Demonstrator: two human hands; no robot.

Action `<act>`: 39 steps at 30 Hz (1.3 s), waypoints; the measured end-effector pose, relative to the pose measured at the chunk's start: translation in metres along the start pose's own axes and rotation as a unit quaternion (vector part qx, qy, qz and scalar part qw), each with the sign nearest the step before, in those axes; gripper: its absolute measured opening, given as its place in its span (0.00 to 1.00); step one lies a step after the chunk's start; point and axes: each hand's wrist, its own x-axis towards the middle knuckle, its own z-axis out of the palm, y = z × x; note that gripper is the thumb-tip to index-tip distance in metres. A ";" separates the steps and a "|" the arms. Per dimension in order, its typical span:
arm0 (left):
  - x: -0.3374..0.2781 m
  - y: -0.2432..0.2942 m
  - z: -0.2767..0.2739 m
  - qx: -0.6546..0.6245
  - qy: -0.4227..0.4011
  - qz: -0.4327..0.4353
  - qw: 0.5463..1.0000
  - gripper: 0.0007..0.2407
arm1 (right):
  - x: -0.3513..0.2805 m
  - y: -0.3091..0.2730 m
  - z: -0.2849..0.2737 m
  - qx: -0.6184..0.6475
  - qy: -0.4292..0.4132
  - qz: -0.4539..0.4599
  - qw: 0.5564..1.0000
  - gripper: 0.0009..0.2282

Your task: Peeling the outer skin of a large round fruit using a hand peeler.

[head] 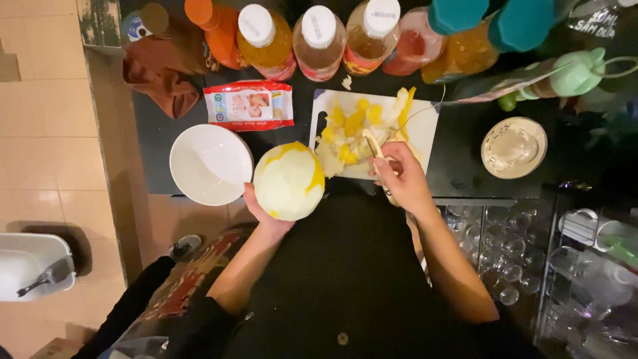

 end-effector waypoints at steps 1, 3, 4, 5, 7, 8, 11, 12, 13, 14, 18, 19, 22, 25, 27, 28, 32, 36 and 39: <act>0.000 0.000 0.000 0.000 -0.001 0.002 1.000 0.45 | 0.000 0.006 -0.002 -0.001 -0.001 -0.002 1.000 0.09; -0.002 -0.001 -0.002 -0.012 -0.017 -0.029 0.999 0.44 | 0.001 0.019 -0.005 0.021 -0.032 -0.056 0.998 0.07; -0.001 -0.007 -0.012 -0.012 -0.017 -0.026 0.999 0.44 | 0.001 0.018 -0.003 0.021 -0.034 -0.056 0.998 0.07; 0.001 -0.012 -0.022 -0.025 0.000 -0.036 0.999 0.44 | 0.002 0.017 -0.002 0.045 -0.024 -0.043 0.998 0.06; 0.001 -0.017 -0.030 -0.037 0.015 -0.044 0.998 0.43 | 0.005 0.019 0.000 0.068 -0.016 -0.033 0.997 0.06; 0.001 -0.016 -0.028 -0.048 0.000 -0.057 0.997 0.43 | 0.007 0.022 0.000 0.044 -0.008 -0.025 0.999 0.06; 0.001 -0.015 -0.023 -0.055 -0.046 -0.065 0.995 0.44 | 0.009 0.022 0.000 0.020 0.022 -0.005 1.000 0.06; 0.002 -0.015 -0.022 -0.053 -0.073 -0.059 0.994 0.44 | 0.010 0.021 0.000 0.020 0.044 0.010 0.999 0.07; 0.002 -0.015 -0.023 -0.052 -0.074 -0.059 0.994 0.44 | 0.009 0.016 0.001 0.020 0.044 0.008 0.999 0.07; 0.003 -0.016 -0.024 -0.057 -0.061 -0.061 0.995 0.44 | 0.008 0.011 0.002 0.032 0.028 0.017 0.999 0.07; 0.007 -0.020 -0.028 -0.054 -0.025 -0.052 0.997 0.44 | 0.008 0.015 0.001 0.044 -0.014 0.051 0.998 0.07; 0.007 -0.020 -0.028 -0.054 -0.025 -0.051 0.997 0.44 | 0.007 0.014 0.003 0.044 -0.014 0.050 0.998 0.07; 0.007 -0.019 -0.027 -0.051 -0.017 -0.048 0.997 0.43 | 0.006 0.012 0.010 0.040 -0.018 0.050 0.998 0.08; 0.008 -0.017 -0.024 -0.071 -0.017 -0.069 0.995 0.42 | 0.005 0.013 0.012 0.142 0.019 0.081 0.986 0.10; 0.010 -0.016 -0.020 -0.080 -0.005 -0.063 0.995 0.42 | 0.006 0.017 0.010 0.220 0.013 0.074 0.973 0.14; 0.009 -0.020 -0.023 -0.083 -0.005 -0.060 0.995 0.42 | 0.003 0.017 0.008 0.217 0.010 0.075 0.973 0.14; 0.013 -0.025 -0.028 -0.096 0.027 -0.070 0.992 0.39 | 0.002 0.020 0.005 0.117 -0.022 0.038 0.992 0.11; 0.014 -0.029 -0.031 -0.117 -0.003 -0.075 0.990 0.38 | 0.003 0.015 0.008 0.127 -0.018 0.012 0.992 0.11; 0.018 -0.036 -0.037 -0.128 -0.018 -0.072 0.989 0.38 | 0.005 0.008 0.010 0.174 0.020 0.048 0.983 0.14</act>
